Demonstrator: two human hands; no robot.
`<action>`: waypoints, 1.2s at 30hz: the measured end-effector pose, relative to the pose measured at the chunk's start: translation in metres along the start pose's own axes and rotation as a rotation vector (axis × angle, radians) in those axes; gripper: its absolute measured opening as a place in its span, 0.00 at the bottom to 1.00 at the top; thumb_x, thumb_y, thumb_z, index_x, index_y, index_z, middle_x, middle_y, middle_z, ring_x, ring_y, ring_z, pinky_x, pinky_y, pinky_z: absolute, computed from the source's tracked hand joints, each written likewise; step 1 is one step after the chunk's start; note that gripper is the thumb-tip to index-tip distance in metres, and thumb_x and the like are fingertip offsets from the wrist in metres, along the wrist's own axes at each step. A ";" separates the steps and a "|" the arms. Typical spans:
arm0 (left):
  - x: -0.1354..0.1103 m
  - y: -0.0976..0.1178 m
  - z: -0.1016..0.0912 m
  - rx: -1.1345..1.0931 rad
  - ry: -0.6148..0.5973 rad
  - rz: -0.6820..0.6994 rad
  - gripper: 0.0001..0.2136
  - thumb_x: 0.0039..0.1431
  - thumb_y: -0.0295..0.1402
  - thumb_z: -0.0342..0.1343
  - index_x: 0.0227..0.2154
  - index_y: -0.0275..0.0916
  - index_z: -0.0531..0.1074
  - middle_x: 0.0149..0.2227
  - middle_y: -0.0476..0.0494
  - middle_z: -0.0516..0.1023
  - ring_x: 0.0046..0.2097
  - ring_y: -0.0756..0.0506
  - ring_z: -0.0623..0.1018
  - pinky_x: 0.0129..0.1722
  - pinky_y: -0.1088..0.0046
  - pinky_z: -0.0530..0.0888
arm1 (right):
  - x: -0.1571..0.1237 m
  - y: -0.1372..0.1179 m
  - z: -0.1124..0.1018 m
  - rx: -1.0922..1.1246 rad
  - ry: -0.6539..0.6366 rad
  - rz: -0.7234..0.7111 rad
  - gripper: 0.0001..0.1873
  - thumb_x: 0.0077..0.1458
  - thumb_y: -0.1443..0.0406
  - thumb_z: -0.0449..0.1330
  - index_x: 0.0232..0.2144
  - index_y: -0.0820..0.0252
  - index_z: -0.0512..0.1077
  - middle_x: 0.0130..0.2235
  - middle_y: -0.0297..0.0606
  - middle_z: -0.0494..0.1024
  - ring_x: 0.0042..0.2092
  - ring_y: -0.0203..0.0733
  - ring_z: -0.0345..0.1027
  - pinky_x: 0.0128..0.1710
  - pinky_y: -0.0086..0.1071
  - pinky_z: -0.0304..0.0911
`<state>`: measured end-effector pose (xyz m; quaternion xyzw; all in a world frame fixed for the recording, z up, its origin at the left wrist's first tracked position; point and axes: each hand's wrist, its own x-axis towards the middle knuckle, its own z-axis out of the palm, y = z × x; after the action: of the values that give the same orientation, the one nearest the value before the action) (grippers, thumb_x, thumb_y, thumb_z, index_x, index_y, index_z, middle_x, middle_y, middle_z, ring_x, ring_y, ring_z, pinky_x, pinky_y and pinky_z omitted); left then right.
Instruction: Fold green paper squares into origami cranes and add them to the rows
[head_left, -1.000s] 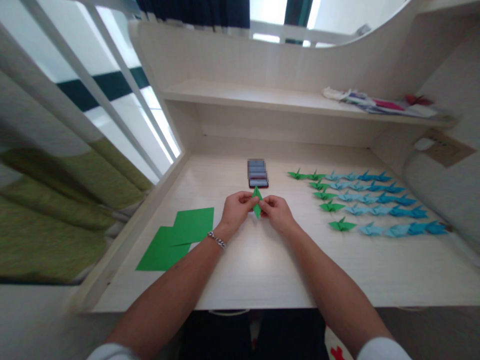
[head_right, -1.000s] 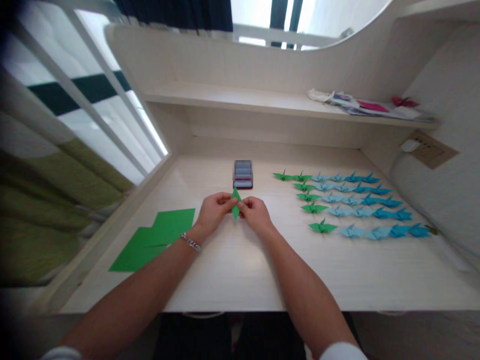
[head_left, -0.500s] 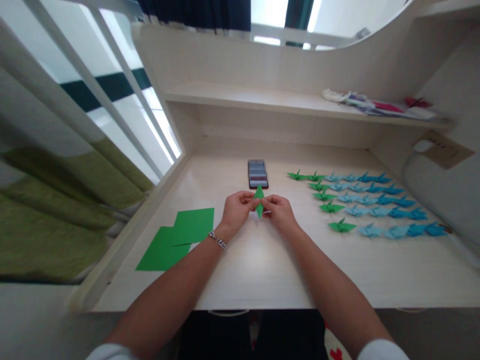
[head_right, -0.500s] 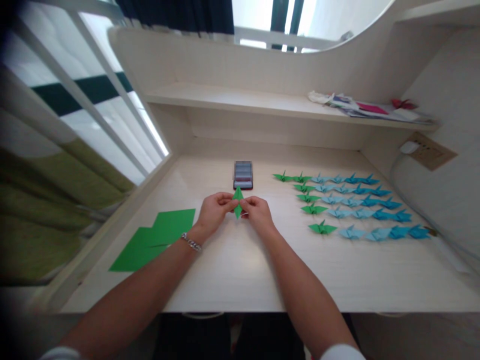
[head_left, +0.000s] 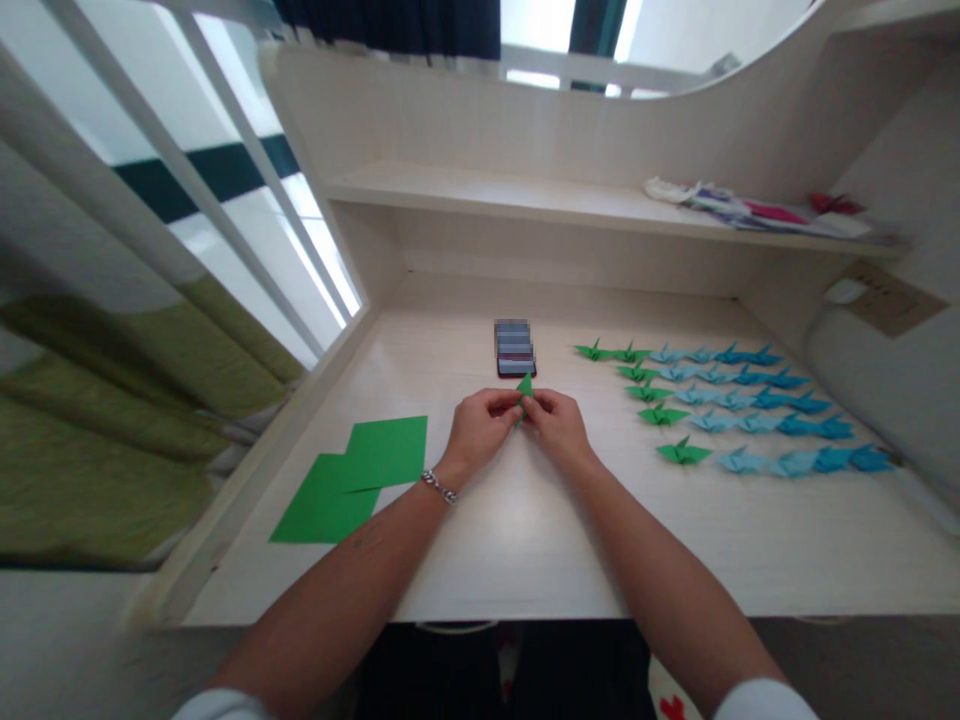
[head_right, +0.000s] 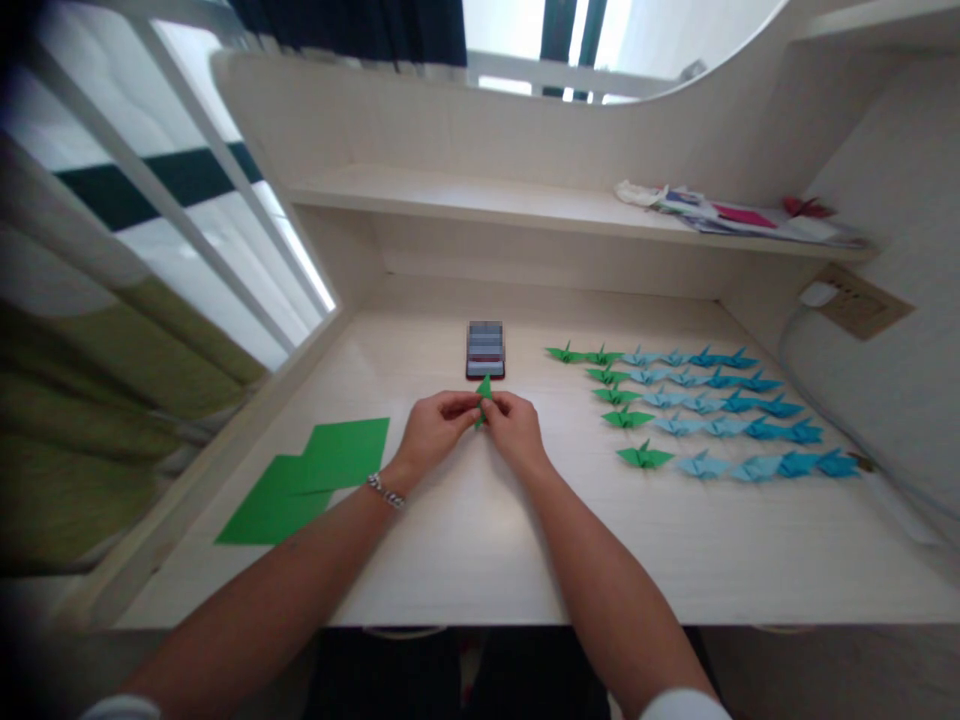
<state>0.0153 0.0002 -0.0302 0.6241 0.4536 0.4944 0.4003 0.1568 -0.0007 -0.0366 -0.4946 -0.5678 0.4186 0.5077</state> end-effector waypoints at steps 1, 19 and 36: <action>0.001 0.000 -0.001 0.000 0.019 0.002 0.13 0.47 0.32 0.62 0.39 0.37 0.76 0.39 0.40 0.79 0.38 0.45 0.78 0.42 0.65 0.74 | 0.001 0.001 0.000 0.040 -0.002 0.022 0.13 0.50 0.58 0.59 0.34 0.60 0.77 0.34 0.39 0.80 0.34 0.43 0.72 0.36 0.34 0.67; 0.005 0.001 0.001 -0.296 0.046 -0.078 0.13 0.43 0.32 0.65 0.34 0.34 0.76 0.36 0.39 0.79 0.36 0.45 0.78 0.41 0.64 0.74 | -0.003 -0.013 0.000 0.248 0.119 0.047 0.23 0.43 0.59 0.65 0.43 0.60 0.71 0.29 0.37 0.79 0.28 0.39 0.72 0.30 0.35 0.71; 0.007 0.006 -0.006 -0.209 0.030 -0.133 0.08 0.41 0.29 0.64 0.29 0.35 0.78 0.32 0.42 0.80 0.34 0.45 0.78 0.40 0.65 0.75 | -0.002 -0.014 0.000 0.380 0.049 0.181 0.18 0.44 0.52 0.63 0.27 0.62 0.72 0.25 0.36 0.75 0.28 0.39 0.71 0.30 0.34 0.70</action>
<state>0.0109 0.0054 -0.0215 0.5401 0.4459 0.5206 0.4883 0.1548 -0.0051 -0.0236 -0.4490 -0.4193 0.5500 0.5657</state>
